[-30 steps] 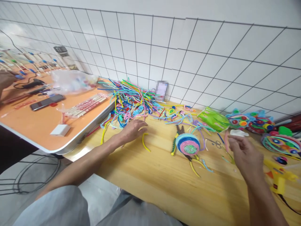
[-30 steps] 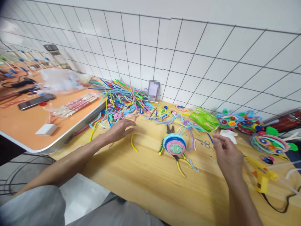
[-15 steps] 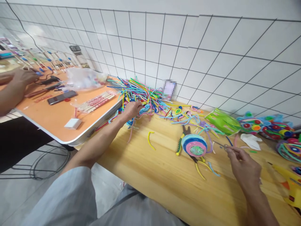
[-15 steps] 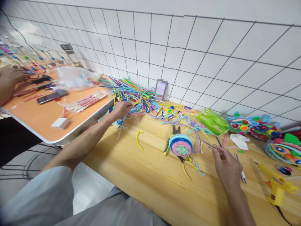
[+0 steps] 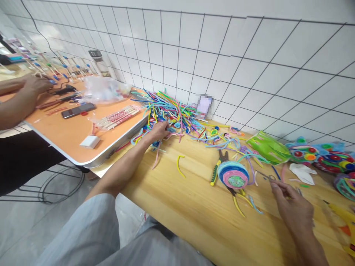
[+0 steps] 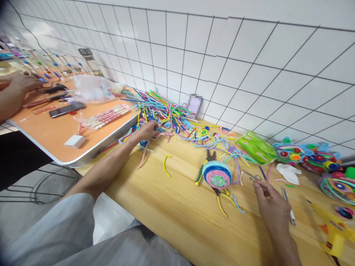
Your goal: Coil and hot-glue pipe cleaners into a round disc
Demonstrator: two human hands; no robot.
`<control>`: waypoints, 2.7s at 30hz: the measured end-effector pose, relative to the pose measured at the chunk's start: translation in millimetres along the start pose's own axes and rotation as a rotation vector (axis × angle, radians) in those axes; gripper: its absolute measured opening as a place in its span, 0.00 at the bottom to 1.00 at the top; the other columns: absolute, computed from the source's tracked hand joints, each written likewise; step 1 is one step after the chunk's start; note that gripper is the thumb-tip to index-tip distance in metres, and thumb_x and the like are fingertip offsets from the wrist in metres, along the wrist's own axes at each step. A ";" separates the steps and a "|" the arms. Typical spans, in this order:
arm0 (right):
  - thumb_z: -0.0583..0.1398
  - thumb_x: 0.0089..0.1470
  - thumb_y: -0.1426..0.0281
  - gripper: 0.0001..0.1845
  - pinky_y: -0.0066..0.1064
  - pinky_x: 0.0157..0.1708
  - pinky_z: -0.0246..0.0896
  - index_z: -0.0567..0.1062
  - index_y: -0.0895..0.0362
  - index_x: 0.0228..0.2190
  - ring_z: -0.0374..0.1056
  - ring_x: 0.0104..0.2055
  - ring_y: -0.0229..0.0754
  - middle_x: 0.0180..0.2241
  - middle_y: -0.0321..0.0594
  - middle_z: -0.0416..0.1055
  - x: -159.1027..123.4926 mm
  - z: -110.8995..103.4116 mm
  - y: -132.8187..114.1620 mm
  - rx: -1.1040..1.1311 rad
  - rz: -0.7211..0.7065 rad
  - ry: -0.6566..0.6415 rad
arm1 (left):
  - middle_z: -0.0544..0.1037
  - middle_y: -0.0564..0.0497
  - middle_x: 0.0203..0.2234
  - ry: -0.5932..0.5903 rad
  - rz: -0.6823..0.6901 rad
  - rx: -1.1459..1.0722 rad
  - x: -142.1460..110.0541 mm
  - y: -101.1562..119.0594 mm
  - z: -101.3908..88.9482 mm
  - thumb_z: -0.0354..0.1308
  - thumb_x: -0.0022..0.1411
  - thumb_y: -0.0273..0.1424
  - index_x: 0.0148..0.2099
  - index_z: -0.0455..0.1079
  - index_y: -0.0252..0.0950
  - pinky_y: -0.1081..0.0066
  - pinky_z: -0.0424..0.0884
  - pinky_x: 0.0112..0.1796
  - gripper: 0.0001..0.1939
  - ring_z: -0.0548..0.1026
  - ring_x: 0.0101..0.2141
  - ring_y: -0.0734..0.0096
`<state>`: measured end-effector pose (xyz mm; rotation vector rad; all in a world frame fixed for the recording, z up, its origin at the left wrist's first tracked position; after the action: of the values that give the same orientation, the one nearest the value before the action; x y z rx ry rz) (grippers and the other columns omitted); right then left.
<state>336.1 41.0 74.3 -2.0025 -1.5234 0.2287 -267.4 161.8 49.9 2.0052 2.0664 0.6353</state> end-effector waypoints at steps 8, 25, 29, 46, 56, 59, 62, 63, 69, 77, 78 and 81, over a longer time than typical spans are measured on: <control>0.62 0.43 0.44 0.15 0.57 0.40 0.73 0.79 0.37 0.29 0.81 0.37 0.65 0.30 0.42 0.81 5.2 5.4 10.3 -0.017 0.042 -0.036 | 0.87 0.47 0.45 0.031 0.087 -0.197 -6.4 16.9 -15.6 0.55 0.76 0.42 0.55 0.77 0.36 0.69 0.77 0.44 0.18 0.83 0.43 0.65; 0.62 0.39 0.44 0.12 0.60 0.44 0.70 0.78 0.32 0.27 0.78 0.32 0.65 0.29 0.39 0.81 2.7 3.9 13.6 -0.015 0.074 -0.008 | 0.75 0.39 0.68 0.008 0.103 0.022 -46.9 15.8 4.1 0.62 0.73 0.41 0.59 0.80 0.38 0.54 0.65 0.71 0.18 0.71 0.69 0.50; 0.63 0.40 0.45 0.13 0.59 0.43 0.71 0.79 0.33 0.28 0.77 0.31 0.64 0.29 0.39 0.81 1.4 2.2 5.5 -0.024 0.068 -0.066 | 0.85 0.42 0.55 0.087 0.039 -0.026 -44.9 -2.9 -28.9 0.48 0.80 0.37 0.52 0.82 0.37 0.63 0.74 0.60 0.20 0.80 0.57 0.57; 0.57 0.30 0.39 0.34 0.52 0.49 0.71 0.82 0.45 0.34 0.78 0.35 0.59 0.37 0.42 0.85 1.9 10.0 9.9 -0.115 0.195 -0.109 | 0.81 0.46 0.37 0.021 0.026 -0.090 -79.3 -4.6 -23.7 0.66 0.63 0.38 0.36 0.79 0.38 0.66 0.70 0.39 0.09 0.77 0.38 0.60; 0.56 0.29 0.39 0.35 0.52 0.51 0.70 0.82 0.46 0.34 0.76 0.33 0.58 0.39 0.42 0.85 2.4 9.1 14.0 -0.117 0.202 -0.100 | 0.76 0.54 0.26 0.187 -0.088 -0.522 -75.8 -37.7 -37.5 0.62 0.71 0.49 0.39 0.70 0.38 0.72 0.65 0.30 0.18 0.71 0.27 0.70; 0.57 0.29 0.39 0.33 0.51 0.50 0.70 0.81 0.45 0.33 0.75 0.32 0.57 0.34 0.40 0.83 2.4 7.1 9.7 -0.103 0.209 -0.088 | 0.78 0.54 0.25 0.192 -0.098 -0.722 -74.0 -39.9 -36.3 0.63 0.70 0.53 0.39 0.67 0.39 0.74 0.68 0.28 0.23 0.74 0.25 0.72; 0.57 0.29 0.39 0.33 0.51 0.49 0.70 0.81 0.46 0.33 0.75 0.32 0.57 0.32 0.40 0.81 2.1 6.0 6.0 -0.094 0.194 -0.079 | 0.78 0.55 0.26 0.251 -0.119 -1.043 -72.4 -41.7 -37.6 0.75 0.59 0.51 0.38 0.68 0.38 0.77 0.67 0.25 0.25 0.74 0.24 0.75; 0.57 0.29 0.39 0.34 0.51 0.49 0.70 0.81 0.46 0.33 0.75 0.32 0.57 0.32 0.41 0.81 1.8 6.0 5.2 -0.093 0.188 -0.076 | 0.78 0.56 0.25 0.285 -0.127 -1.150 -72.2 -43.1 -38.9 0.78 0.54 0.48 0.37 0.69 0.38 0.77 0.67 0.25 0.25 0.74 0.23 0.77; 0.56 0.30 0.40 0.33 0.52 0.48 0.70 0.81 0.48 0.32 0.73 0.30 0.56 0.31 0.43 0.81 -0.6 5.8 1.3 -0.085 0.156 -0.046 | 0.79 0.55 0.27 0.444 -0.149 -1.261 -73.5 -55.5 -53.6 0.79 0.52 0.43 0.36 0.70 0.38 0.76 0.74 0.31 0.23 0.75 0.26 0.77; 0.57 0.32 0.40 0.32 0.49 0.45 0.69 0.82 0.48 0.32 0.76 0.32 0.57 0.31 0.42 0.82 0.2 6.7 4.4 -0.083 0.114 -0.049 | 0.80 0.46 0.35 0.123 0.006 -0.123 -92.0 -1.4 -38.1 0.70 0.62 0.43 0.33 0.77 0.39 0.65 0.70 0.39 0.14 0.77 0.37 0.61; 0.57 0.32 0.40 0.32 0.49 0.45 0.69 0.82 0.48 0.32 0.77 0.34 0.58 0.31 0.42 0.82 0.4 7.3 5.4 -0.079 0.107 -0.047 | 0.79 0.47 0.31 0.034 -0.014 -0.074 -93.9 3.3 -27.5 0.69 0.62 0.44 0.30 0.76 0.39 0.65 0.68 0.37 0.15 0.76 0.34 0.61; 0.56 0.33 0.41 0.32 0.49 0.47 0.70 0.83 0.48 0.33 0.79 0.38 0.61 0.31 0.43 0.82 0.7 7.6 6.7 -0.067 0.068 -0.029 | 0.74 0.51 0.22 -0.080 -0.061 -0.057 -96.0 11.5 -12.9 0.66 0.62 0.39 0.25 0.71 0.39 0.67 0.61 0.32 0.15 0.72 0.28 0.64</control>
<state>338.2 43.3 64.6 -2.1146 -1.5003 0.2388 -256.3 64.9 51.3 1.8977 2.0310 0.5854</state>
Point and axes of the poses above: each hand's wrist, its own x-axis towards the middle knuckle, its own z-axis out of the palm, y = z × x, the point moved 8 cm from there along x, towards the middle knuckle
